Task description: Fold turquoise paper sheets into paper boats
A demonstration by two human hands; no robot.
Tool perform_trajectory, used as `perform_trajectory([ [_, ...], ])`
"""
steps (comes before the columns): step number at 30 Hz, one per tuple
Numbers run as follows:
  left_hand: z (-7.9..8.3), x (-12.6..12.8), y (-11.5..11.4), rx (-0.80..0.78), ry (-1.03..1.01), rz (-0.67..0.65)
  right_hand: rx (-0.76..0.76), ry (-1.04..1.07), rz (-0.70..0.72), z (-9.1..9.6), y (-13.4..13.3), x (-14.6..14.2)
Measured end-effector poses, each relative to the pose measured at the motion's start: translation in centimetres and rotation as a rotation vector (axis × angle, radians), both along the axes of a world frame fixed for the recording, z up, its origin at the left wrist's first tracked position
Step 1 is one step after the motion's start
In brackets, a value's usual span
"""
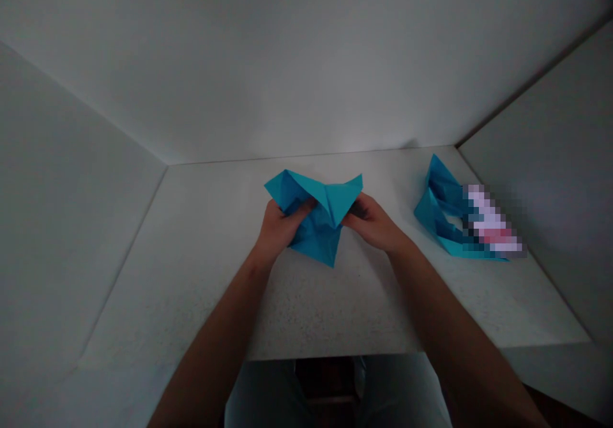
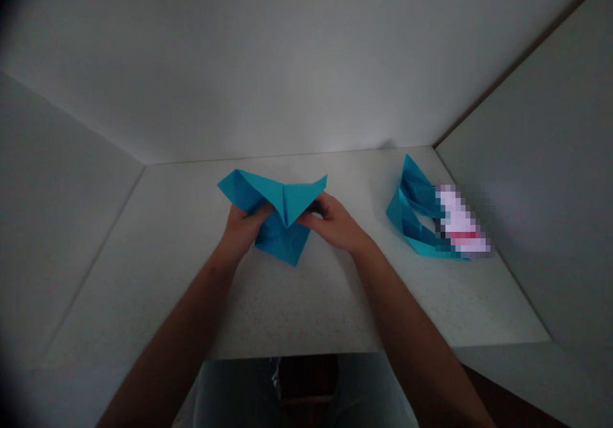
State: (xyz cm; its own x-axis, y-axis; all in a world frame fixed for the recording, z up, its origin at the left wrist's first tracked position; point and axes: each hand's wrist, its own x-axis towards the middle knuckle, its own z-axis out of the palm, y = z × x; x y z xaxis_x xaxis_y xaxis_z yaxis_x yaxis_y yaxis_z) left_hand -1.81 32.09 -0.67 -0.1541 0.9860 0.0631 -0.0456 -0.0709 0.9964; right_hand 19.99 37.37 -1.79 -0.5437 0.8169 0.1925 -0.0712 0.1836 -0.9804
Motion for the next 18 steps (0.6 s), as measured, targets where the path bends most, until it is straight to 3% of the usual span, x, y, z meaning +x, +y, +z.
perform_trajectory([
  [7, 0.3, -0.5, 0.0, -0.007, 0.114, -0.075, -0.049, 0.022, -0.068, 0.1, -0.4, 0.2],
  [10, 0.3, -0.3, -0.2, -0.015, 0.107, -0.142, -0.03, 0.0, 0.009, 0.5, -0.6, 0.7],
  [14, 0.2, 0.0, -0.5, -0.041, 0.062, -0.116, 0.042, -0.016, 0.102, 1.0, -0.9, 0.6],
  [18, 0.4, 0.1, -0.8, -0.035, 0.099, -0.168, 0.041, -0.04, -0.107, 1.2, -1.0, -0.1],
])
